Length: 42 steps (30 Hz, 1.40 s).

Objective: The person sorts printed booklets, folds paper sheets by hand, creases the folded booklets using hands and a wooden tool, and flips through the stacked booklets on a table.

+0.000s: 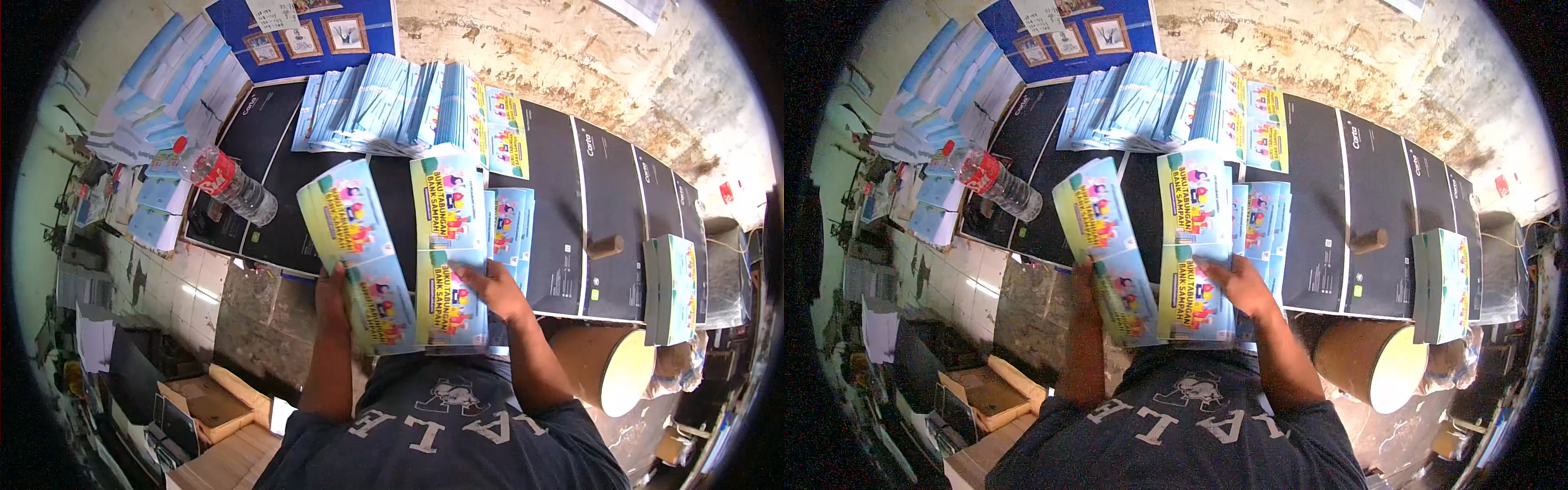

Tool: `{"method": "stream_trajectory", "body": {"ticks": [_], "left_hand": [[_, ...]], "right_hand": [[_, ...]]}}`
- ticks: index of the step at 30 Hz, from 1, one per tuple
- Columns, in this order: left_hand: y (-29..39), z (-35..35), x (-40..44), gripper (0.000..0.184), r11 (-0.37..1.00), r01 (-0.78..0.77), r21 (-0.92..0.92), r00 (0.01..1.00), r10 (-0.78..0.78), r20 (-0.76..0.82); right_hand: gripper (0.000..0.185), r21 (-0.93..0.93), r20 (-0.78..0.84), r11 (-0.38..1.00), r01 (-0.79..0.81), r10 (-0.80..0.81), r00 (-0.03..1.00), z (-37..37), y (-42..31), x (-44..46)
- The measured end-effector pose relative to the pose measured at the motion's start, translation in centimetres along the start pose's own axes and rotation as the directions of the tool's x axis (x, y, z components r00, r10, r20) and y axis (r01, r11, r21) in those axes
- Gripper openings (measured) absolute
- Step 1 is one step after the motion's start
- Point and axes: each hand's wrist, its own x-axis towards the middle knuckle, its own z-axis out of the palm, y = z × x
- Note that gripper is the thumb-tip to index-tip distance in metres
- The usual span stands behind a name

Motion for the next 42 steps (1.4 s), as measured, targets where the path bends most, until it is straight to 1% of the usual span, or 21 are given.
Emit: {"method": "stream_trajectory", "body": {"ticks": [2, 3, 8, 12, 14, 16, 17, 19, 22, 24, 25, 28, 29, 30, 31, 35, 37, 38, 40, 41, 42], "left_hand": [[0.7, -0.1, 0.0, 0.044, 0.984, 0.077, -0.159, 0.997, -0.071, 0.043], [0.9, 1.3, -0.2, 0.042, 0.996, 0.004, -0.093, 1.000, -0.002, 0.030], [1.4, 2.8, -0.6, 0.041, 0.997, -0.057, 0.049, 0.998, 0.057, -0.003], [0.6, 2.0, 0.2, 0.043, 0.982, -0.157, 0.107, 0.987, 0.153, 0.044], [1.0, 0.3, 0.7, 0.045, 0.958, -0.223, 0.178, 0.975, 0.217, 0.057], [1.8, -0.6, 0.8, 0.052, 0.993, -0.036, -0.112, 0.978, 0.058, 0.200], [1.6, -0.3, 0.7, 0.052, 0.993, -0.037, -0.112, 0.978, 0.059, 0.200], [1.2, 2.7, 0.3, 0.068, 0.956, -0.271, 0.111, 0.955, 0.253, 0.152], [-0.2, 5.2, 0.3, 0.078, 0.866, -0.394, 0.308, 0.917, 0.346, 0.199], [-0.5, 7.4, -1.7, 0.079, 0.803, -0.286, 0.522, 0.956, 0.203, 0.212], [-0.7, 7.4, -1.8, 0.072, 0.836, -0.262, 0.482, 0.960, 0.177, 0.216], [-1.5, 6.1, -1.4, 0.047, 0.880, -0.062, 0.470, 0.988, -0.012, 0.154], [-1.7, 5.6, -1.6, 0.034, 0.949, -0.002, 0.316, 0.986, -0.051, 0.160], [-1.5, 5.5, -1.9, 0.034, 0.948, 0.002, 0.319, 0.985, -0.057, 0.162], [-1.3, 5.6, -2.2, 0.032, 0.993, 0.069, 0.092, 0.964, -0.090, 0.252], [-1.6, 4.6, -2.4, 0.029, 0.976, 0.084, 0.200, 0.986, -0.111, 0.127], [-1.9, 3.8, -2.3, 0.029, 0.961, 0.057, 0.269, 0.993, -0.083, 0.086], [-1.7, 3.0, -2.0, 0.029, 0.912, 0.022, 0.410, 0.999, -0.030, 0.015], [-0.7, 2.5, -1.7, 0.030, 0.748, -0.008, 0.664, 0.990, 0.099, -0.099], [-0.1, 2.2, -1.7, 0.030, 0.747, -0.004, 0.665, 0.991, 0.092, -0.098], [1.8, 3.6, -1.9, 0.029, 0.930, 0.020, 0.366, 0.984, 0.046, -0.172]], "right_hand": [[0.037, -0.322, -0.012, 0.945, 0.049, -0.056, 0.998, 0.0, -0.3, -0.3], [0.036, -0.406, 0.025, 0.909, 0.096, -0.093, 0.995, -0.3, 1.8, 0.8], [0.040, -0.211, 0.023, 0.967, 0.144, -0.142, 0.990, 0.5, 0.2, 0.1], [0.044, -0.421, 0.040, 0.905, 0.064, -0.052, 0.998, 0.5, -0.4, -0.2], [0.045, -0.007, -0.009, 0.994, 0.111, -0.111, 0.994, -0.3, 0.1, -0.6], [0.046, 0.066, 0.075, 0.995, 0.075, -0.080, 0.994, -2.5, 1.5, -0.1], [0.048, 0.046, 0.085, 0.996, 0.078, -0.082, 0.993, -2.6, 1.7, -0.1], [0.049, 0.024, 0.097, 0.996, 0.082, -0.084, 0.992, -1.8, 1.2, -0.3], [0.063, -0.176, 0.072, 0.978, 0.115, -0.103, 0.992, 0.7, 1.2, 0.2], [0.067, -0.406, 0.104, 0.893, 0.193, -0.165, 0.981, 2.1, 0.5, 0.1], [0.053, -0.572, -0.030, 0.820, -0.006, -0.014, 0.999, 2.9, -0.5, 0.0], [0.055, -0.549, 0.008, 0.834, -0.056, 0.071, 0.997, 2.3, -0.4, 0.2], [0.055, -0.548, 0.006, 0.835, -0.055, 0.070, 0.998, 2.2, 0.3, 0.5], [0.064, -0.496, 0.035, 0.861, 0.110, -0.107, 0.994, 2.4, 1.4, 0.6], [0.074, -0.440, 0.052, 0.855, 0.275, -0.281, 0.958, 2.5, 2.2, 0.7], [0.072, -0.487, 0.082, 0.837, 0.251, -0.243, 0.967, 2.8, 2.6, 0.5], [0.050, -0.517, -0.062, 0.855, -0.034, 0.002, 0.998, 3.6, 1.3, 0.1], [0.050, -0.517, -0.063, 0.855, -0.034, 0.001, 0.998, 3.5, 1.3, 0.0], [0.044, -0.284, -0.040, 0.955, 0.089, -0.104, 0.994, 2.8, 1.1, -0.3], [0.039, -0.316, -0.080, 0.947, -0.057, 0.033, 0.996, 1.4, 0.3, -0.5], [0.038, -0.114, -0.067, 0.976, 0.186, -0.195, 0.979, 0.3, 1.7, 0.2]]}}
